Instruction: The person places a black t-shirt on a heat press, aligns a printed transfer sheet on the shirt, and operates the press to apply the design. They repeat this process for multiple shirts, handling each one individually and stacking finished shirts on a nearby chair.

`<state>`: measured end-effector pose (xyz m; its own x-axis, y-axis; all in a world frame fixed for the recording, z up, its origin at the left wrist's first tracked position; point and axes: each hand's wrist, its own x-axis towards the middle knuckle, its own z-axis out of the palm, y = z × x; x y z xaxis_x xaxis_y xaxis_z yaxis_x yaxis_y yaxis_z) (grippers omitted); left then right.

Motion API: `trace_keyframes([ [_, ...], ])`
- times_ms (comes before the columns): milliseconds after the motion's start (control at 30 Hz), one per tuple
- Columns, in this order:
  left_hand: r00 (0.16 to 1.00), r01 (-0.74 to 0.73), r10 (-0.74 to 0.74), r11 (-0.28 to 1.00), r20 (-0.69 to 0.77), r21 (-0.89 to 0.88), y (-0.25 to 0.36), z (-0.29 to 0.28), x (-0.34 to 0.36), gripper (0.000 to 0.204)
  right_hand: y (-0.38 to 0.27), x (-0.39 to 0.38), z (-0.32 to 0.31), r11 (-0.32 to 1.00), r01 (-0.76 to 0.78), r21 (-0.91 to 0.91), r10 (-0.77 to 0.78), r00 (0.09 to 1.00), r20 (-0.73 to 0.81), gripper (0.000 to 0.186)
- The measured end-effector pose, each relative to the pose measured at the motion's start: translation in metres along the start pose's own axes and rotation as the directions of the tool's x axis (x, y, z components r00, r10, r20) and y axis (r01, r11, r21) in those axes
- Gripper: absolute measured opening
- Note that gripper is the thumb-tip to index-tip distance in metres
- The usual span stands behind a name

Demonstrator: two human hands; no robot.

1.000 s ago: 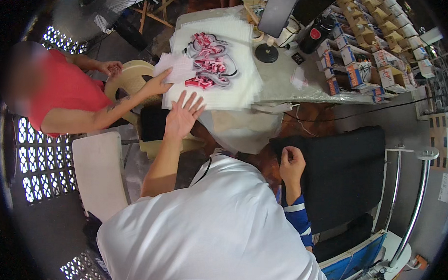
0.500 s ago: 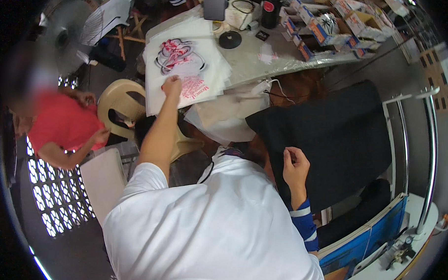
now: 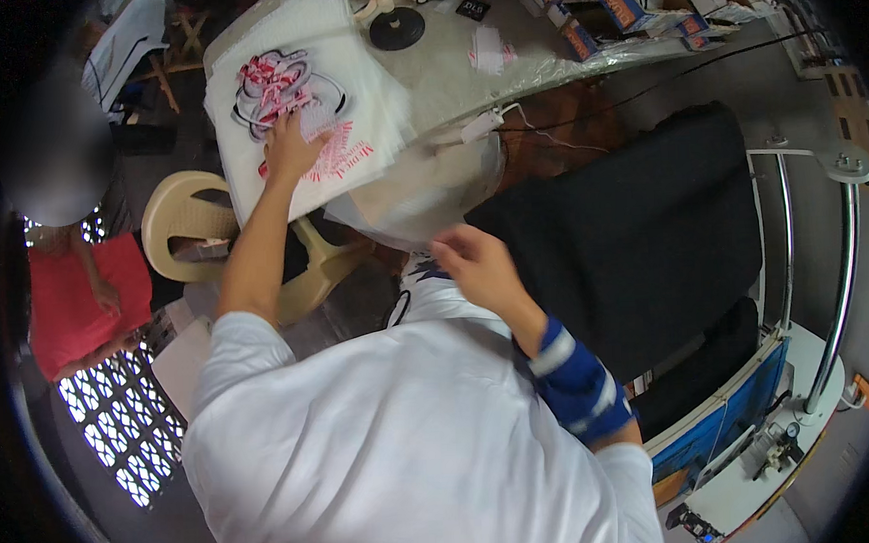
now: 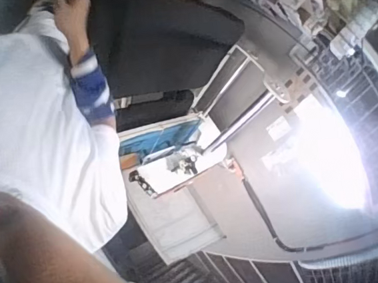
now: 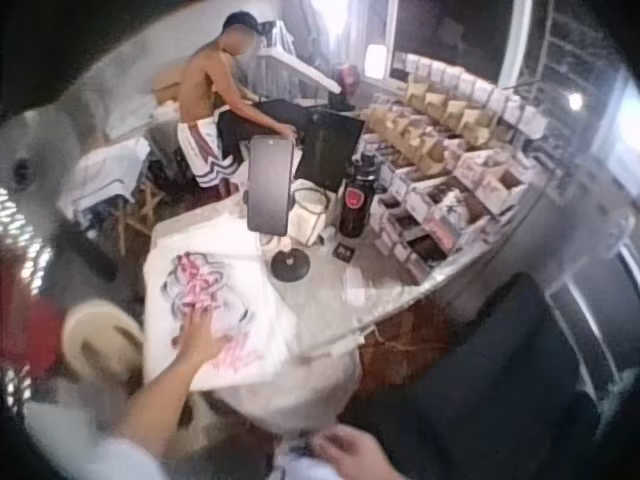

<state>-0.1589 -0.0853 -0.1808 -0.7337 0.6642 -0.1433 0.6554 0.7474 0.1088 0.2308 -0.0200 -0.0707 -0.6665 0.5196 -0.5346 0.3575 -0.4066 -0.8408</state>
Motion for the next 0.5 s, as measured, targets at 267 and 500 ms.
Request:
trace_keyframes([
  [267,0.95,0.308,-0.311,0.924,0.023,-0.226,-0.034,0.001,0.027,0.089,0.01,0.183,0.091,0.769,0.127,-0.627,-0.264,0.956,-0.13,0.048],
  [500,0.967,0.256,-0.251,0.933,0.049,-0.254,0.005,0.002,-0.01,0.084,-0.021,0.213,0.103,0.606,0.051,-0.794,-0.191,0.978,-0.082,0.06],
])
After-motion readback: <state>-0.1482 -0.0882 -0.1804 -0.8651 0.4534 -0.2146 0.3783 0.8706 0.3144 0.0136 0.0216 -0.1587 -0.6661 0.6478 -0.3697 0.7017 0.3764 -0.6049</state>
